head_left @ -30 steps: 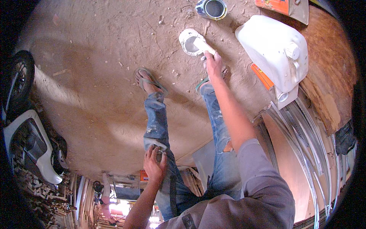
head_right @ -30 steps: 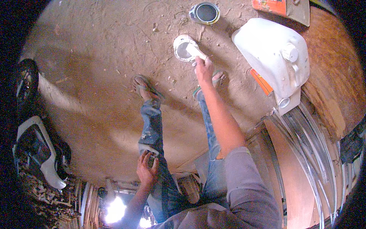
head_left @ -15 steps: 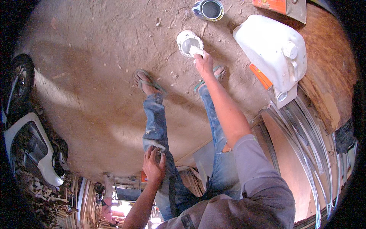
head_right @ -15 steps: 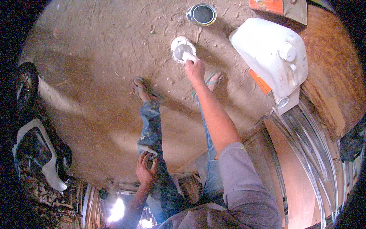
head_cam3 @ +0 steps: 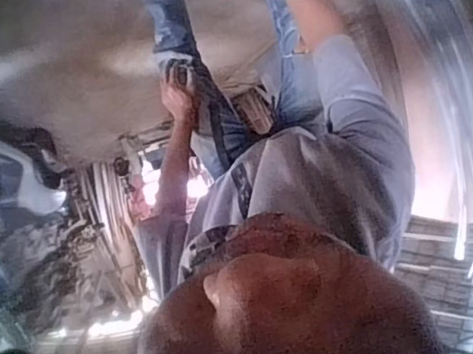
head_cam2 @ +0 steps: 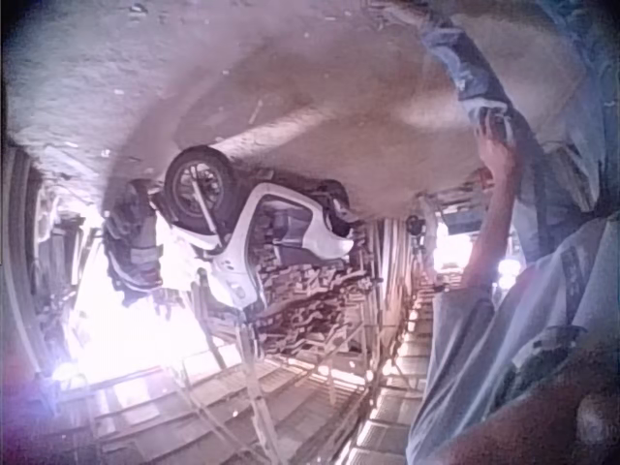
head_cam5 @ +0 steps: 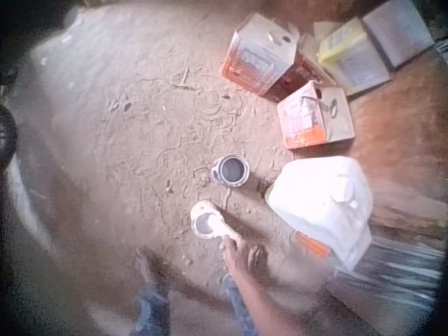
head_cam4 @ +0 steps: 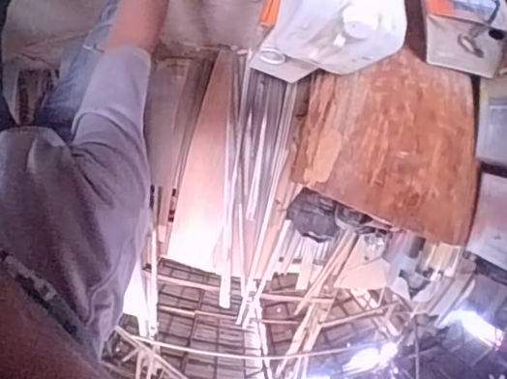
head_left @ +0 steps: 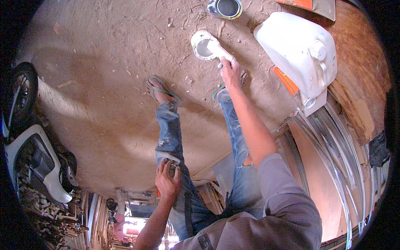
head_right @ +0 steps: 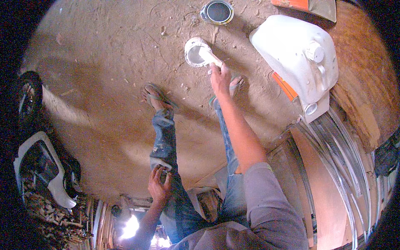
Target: The person sits on the floor and uses a small wooden stick to mix white paint in a small container, then uses a brush to transfer blue paint from a can into a white plastic jug, and finally wipes a putty knife with a cloth.
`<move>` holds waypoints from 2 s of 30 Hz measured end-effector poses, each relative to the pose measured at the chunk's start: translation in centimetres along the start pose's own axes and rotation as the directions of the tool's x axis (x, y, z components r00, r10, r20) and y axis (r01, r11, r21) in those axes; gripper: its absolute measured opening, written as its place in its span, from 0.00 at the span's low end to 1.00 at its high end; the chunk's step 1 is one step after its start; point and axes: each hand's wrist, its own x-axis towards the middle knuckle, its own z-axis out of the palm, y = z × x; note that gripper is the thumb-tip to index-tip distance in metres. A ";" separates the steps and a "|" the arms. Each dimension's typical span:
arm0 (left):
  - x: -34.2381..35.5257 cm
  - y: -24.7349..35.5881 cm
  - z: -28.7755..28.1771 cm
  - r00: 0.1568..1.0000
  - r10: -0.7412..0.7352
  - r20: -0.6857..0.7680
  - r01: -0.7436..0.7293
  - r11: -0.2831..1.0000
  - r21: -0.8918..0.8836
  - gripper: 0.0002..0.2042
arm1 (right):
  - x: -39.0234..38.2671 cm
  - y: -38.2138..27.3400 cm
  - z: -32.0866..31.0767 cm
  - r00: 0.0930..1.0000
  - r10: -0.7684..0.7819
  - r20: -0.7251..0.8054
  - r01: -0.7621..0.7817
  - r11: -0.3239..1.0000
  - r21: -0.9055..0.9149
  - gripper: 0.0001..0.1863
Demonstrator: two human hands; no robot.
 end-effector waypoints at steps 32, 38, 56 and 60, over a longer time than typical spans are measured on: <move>35.3 9.6 4.7 0.817 0.573 -0.067 -0.577 0.813 -0.074 0.46 | 4.3 -4.0 -1.2 0.689 -0.384 0.614 0.713 0.206 -0.670 0.21; 43.7 13.7 9.3 0.879 0.476 -0.005 -0.303 0.552 -0.777 0.55 | 5.1 -2.8 -0.2 0.577 -0.371 0.728 0.816 0.223 -0.534 0.19; 46.2 16.6 10.9 0.845 0.529 -0.079 -0.389 0.508 -0.769 0.40 | 3.9 -4.9 -3.0 0.574 -0.626 0.528 0.776 0.208 -0.596 0.18; 46.6 16.2 11.1 0.831 0.547 -0.102 -0.404 0.467 -0.787 0.40 | 5.4 -3.7 -2.6 0.480 -0.621 0.620 0.820 0.064 -0.569 0.17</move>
